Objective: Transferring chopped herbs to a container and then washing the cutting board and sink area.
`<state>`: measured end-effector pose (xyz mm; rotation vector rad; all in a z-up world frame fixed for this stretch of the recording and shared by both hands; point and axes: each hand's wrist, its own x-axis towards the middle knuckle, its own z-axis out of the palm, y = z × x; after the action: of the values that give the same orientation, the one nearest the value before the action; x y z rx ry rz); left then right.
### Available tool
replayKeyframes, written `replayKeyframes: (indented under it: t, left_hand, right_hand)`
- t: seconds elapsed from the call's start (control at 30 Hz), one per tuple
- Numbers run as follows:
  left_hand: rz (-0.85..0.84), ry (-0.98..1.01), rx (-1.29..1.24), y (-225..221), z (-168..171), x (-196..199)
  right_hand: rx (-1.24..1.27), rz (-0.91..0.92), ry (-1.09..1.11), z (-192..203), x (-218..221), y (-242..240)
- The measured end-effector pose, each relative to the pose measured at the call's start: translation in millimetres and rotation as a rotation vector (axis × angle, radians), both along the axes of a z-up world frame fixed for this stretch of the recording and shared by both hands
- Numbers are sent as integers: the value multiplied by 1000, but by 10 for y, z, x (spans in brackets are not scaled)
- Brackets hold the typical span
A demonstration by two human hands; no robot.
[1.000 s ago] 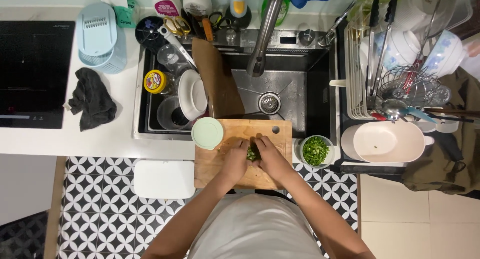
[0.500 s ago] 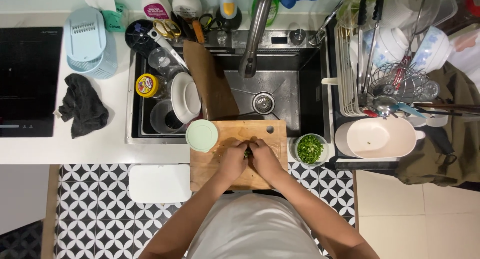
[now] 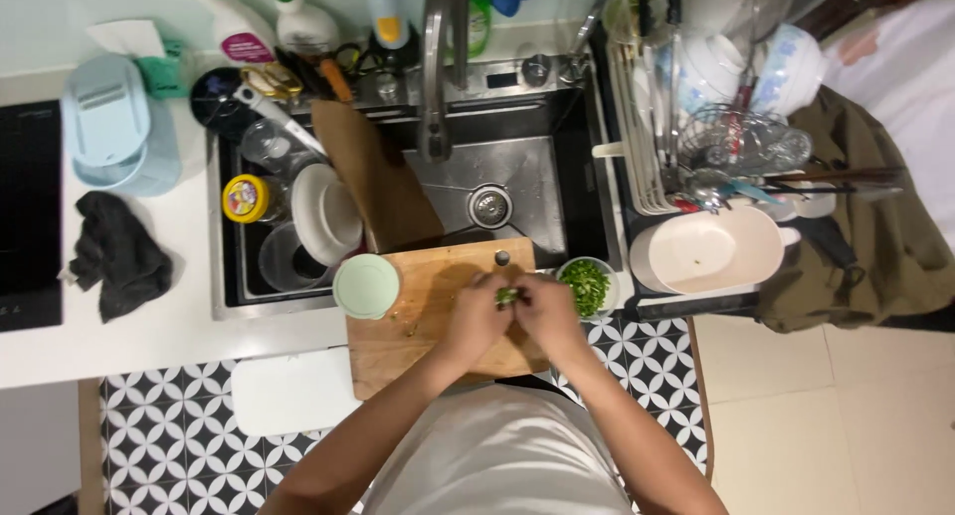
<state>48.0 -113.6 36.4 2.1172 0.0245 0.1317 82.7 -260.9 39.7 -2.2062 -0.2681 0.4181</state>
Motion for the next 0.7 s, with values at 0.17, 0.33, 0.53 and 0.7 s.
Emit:
replayKeyframes:
  t: [0.17, 0.33, 0.53, 0.7]
  left_hand:
    - [-247, -9, -58, -699, -59, 380]
    - [-441, 99, 155, -925, -295, 393]
    - [-146, 75, -219, -736, -385, 365]
    - [13, -80, 88, 525, -76, -261]
  right_hand:
    - [-37, -154, -186, 366, 92, -742]
    - [-186, -121, -202, 355, 94, -1031]
    - [-31, -215, -299, 380, 130, -788]
    - [46, -20, -233, 310, 141, -225]
